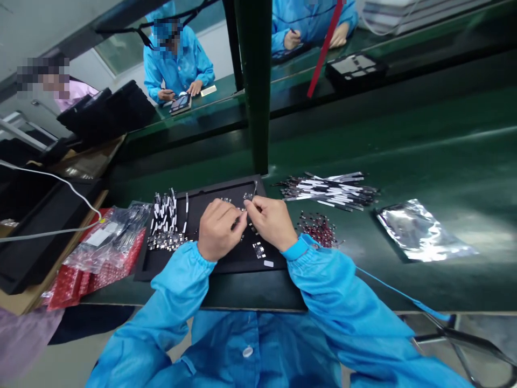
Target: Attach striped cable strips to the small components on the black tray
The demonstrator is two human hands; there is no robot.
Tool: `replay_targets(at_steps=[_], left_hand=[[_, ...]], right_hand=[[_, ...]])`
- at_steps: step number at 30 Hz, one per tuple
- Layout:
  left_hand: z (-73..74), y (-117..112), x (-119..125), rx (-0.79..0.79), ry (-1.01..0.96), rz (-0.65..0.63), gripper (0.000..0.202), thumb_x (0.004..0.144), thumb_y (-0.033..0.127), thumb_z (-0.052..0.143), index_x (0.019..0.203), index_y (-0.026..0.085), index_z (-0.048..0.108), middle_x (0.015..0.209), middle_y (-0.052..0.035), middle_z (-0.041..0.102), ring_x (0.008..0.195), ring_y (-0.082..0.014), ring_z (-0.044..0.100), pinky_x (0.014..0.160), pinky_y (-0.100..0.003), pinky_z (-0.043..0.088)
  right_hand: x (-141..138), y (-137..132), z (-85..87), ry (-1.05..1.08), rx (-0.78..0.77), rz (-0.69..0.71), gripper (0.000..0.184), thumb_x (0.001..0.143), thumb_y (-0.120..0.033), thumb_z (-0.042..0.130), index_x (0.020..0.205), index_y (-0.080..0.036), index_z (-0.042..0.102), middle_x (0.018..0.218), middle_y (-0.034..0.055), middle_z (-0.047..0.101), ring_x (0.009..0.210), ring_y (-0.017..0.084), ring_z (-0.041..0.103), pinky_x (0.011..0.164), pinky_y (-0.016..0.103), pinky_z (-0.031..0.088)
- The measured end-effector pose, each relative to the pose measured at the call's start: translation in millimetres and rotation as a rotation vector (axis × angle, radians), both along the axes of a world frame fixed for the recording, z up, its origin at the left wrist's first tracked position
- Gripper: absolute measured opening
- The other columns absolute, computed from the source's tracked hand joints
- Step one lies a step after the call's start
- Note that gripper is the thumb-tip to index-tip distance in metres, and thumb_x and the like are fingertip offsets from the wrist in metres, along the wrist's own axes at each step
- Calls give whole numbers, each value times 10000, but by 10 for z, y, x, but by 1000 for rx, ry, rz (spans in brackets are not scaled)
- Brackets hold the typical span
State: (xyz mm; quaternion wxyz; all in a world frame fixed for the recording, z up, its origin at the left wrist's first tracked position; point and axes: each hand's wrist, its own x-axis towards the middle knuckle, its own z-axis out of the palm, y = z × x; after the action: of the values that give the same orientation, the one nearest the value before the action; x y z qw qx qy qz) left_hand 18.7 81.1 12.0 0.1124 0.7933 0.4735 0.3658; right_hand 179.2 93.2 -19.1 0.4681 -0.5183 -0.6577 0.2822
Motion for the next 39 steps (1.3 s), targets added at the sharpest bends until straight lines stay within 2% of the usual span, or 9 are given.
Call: replay_targets(at_steps=[3,7,11,17,25,27,32,34,39], left_hand=[[51,247,-62,-101,16,94,273,925,350,584,730,187,681,793,-77,694,802,-202,601,810,-354,451],[-44,826,-232,-523,85,192,267,833,375,710,655,177,719,615,-27,656,640,-174,593,658,-307,440],[-172,1148,-262,-566,120,184,239,627,326,887,561,182,707,559,-26,638,633,-193,600,676,-319,458],[-20,783,-134,-612,-53,46,379,895,521,606,825,181,757,726,-32,692,605,-144,582,623,-282,443],[14,373,-159,-844,-452,-124,422,736,554,759,678,161,618,563,32,511,494,-87,427,497,-247,325],[-21,326,-114,-734,-433,-90,369,784,501,733,686,166,612,594,19,528,521,-100,442,524,-259,355],[11,103,54,-12,29,-22,306,934,326,579,667,178,602,751,-77,624,780,-196,571,762,-342,434],[60,124,-16,47,115,6,305,945,313,558,679,175,620,769,-85,639,802,-203,581,777,-344,429],[87,608,-610,-521,143,263,270,791,370,752,629,169,673,612,-19,625,626,-159,544,624,-294,377]], right_hand=[[55,37,6,8,-3,-102,457,919,-387,524,524,-207,380,490,-32,346,501,110,353,531,293,251],[134,102,-15,27,-18,-141,441,904,-382,533,514,-209,422,467,-29,372,489,118,379,522,288,260],[161,126,-58,80,-52,-70,455,926,-448,530,546,-207,468,498,-14,456,518,131,436,534,281,299],[173,126,-63,142,-76,18,446,960,-488,516,618,-202,525,569,-3,523,573,143,495,580,283,346],[128,67,13,175,-91,168,488,957,-529,514,595,-207,458,565,-16,456,554,126,411,550,280,310],[91,45,17,109,-53,167,490,961,-507,503,582,-208,428,550,-19,424,549,124,388,545,284,288],[9,4,-5,-65,103,-62,457,939,-396,519,549,-204,376,497,-40,335,498,100,309,531,289,241],[19,4,-12,-77,139,-129,448,928,-369,533,542,-200,380,486,-46,330,484,93,304,526,286,242],[100,62,-32,-13,116,-227,449,924,-343,543,537,-201,366,478,-48,326,479,94,342,521,279,252]])
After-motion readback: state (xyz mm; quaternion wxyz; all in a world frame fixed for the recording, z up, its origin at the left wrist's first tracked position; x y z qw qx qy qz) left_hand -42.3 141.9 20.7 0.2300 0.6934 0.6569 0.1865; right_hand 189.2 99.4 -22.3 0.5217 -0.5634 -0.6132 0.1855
